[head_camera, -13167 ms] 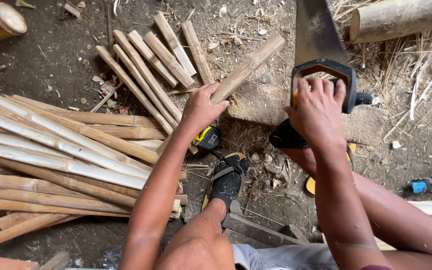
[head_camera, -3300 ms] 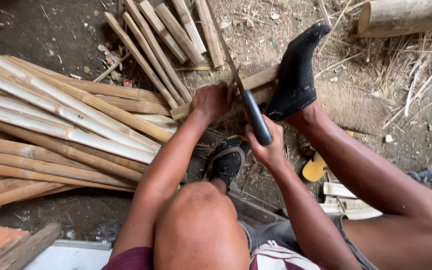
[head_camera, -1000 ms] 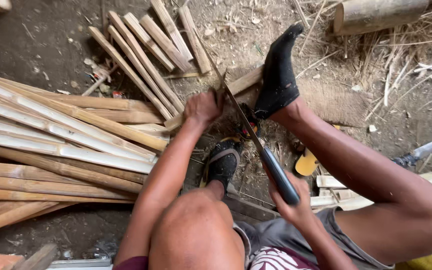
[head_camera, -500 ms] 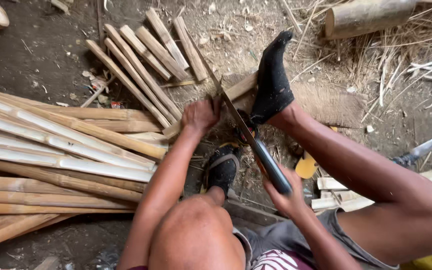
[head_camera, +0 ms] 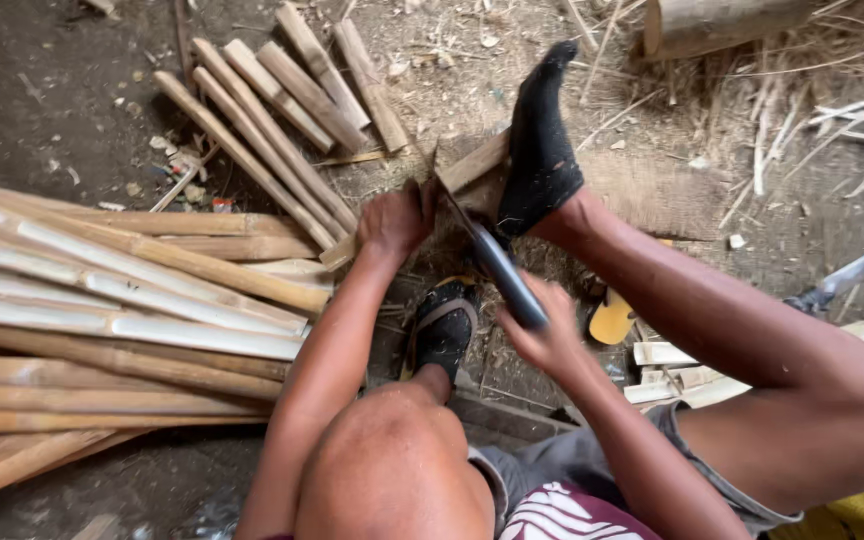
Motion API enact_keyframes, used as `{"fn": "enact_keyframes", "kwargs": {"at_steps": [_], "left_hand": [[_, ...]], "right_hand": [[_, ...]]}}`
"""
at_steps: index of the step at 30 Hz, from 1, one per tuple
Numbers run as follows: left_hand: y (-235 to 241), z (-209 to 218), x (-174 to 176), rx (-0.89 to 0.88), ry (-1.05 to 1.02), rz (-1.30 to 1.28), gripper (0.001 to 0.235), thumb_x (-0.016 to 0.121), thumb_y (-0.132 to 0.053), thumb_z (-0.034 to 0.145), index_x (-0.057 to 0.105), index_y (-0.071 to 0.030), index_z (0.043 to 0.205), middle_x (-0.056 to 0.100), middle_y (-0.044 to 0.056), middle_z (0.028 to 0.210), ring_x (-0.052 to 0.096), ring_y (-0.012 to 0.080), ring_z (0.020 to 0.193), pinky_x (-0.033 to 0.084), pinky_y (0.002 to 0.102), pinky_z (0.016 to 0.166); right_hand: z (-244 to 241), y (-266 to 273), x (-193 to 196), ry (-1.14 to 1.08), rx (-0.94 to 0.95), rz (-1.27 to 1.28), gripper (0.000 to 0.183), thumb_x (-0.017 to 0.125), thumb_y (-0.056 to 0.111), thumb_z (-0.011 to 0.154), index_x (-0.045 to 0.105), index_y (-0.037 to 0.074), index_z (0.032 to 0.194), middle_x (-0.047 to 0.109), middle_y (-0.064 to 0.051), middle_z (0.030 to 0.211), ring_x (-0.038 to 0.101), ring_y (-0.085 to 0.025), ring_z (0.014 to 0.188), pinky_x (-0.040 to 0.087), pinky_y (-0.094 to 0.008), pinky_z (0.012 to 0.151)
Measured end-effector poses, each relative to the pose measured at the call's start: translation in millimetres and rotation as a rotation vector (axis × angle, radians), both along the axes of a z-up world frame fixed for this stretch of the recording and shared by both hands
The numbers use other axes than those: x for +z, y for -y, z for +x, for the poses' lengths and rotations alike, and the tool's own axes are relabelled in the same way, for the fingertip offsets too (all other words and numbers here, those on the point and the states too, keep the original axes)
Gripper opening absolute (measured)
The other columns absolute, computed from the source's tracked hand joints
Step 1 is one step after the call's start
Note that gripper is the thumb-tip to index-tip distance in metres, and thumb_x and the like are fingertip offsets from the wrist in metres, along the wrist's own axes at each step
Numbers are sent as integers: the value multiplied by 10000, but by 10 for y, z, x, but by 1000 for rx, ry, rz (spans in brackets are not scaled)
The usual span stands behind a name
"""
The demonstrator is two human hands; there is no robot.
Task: The person measures bamboo sticks with a tape measure and cuts them to length using a hand saw. The cut pieces are stacked on the ground.
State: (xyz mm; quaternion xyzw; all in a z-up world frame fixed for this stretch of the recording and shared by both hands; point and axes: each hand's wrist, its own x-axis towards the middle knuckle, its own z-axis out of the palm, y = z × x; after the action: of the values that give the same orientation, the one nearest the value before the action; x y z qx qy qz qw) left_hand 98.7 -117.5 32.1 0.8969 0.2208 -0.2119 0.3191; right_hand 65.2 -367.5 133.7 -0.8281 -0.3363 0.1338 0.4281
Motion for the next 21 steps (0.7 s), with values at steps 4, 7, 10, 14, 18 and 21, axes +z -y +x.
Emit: {"fn": "enact_keyframes", "kwargs": {"at_steps": [4, 7, 10, 14, 18, 21], "left_hand": [[81, -45, -281, -46, -40, 29, 661, 234, -601, 1086, 614, -108, 864, 422, 5, 566, 359, 147, 442, 380, 341, 457], [55, -80, -364, -31, 42, 17, 621, 242, -577, 1065, 607, -119, 857, 426, 15, 539, 338, 155, 427, 373, 365, 445], [52, 4, -358, -25, 42, -5, 581, 261, -555, 1044, 600, -118, 864, 442, 28, 513, 353, 160, 415, 384, 382, 436], [67, -226, -322, -113, 131, 189, 557, 301, -556, 1023, 640, -137, 880, 466, 79, 503, 391, 182, 435, 383, 394, 444], [-10, -50, -417, -32, -88, -17, 693, 230, -540, 1129, 646, -62, 848, 496, 60, 617, 420, 178, 495, 433, 386, 479], [85, -67, -548, -41, -80, 10, 653, 250, -558, 1103, 633, -80, 877, 468, 46, 615, 432, 173, 495, 478, 402, 510]], "right_hand": [[-519, 639, 750, -312, -124, -66, 284, 671, 132, 804, 692, 3, 1057, 643, -45, 620, 623, -143, 457, 478, -296, 457], [-254, 250, 443, -140, -38, -16, 209, 669, 183, 845, 692, 30, 986, 623, -40, 652, 607, -157, 502, 479, -293, 515], [300, -436, -460, -132, -37, 127, 166, 660, 229, 915, 634, 66, 898, 631, -30, 721, 540, -151, 533, 475, -305, 476], [591, -468, -870, 28, 39, 184, 208, 682, 195, 912, 649, 11, 1003, 614, -92, 798, 601, -221, 654, 507, -351, 638], [1373, -319, -379, 166, 234, -133, 209, 726, 152, 861, 661, 2, 992, 647, -111, 818, 629, -227, 705, 516, -349, 633], [1138, -176, -236, 154, 215, -147, 190, 718, 145, 860, 659, 4, 974, 645, -109, 783, 623, -230, 670, 511, -351, 616]]}}
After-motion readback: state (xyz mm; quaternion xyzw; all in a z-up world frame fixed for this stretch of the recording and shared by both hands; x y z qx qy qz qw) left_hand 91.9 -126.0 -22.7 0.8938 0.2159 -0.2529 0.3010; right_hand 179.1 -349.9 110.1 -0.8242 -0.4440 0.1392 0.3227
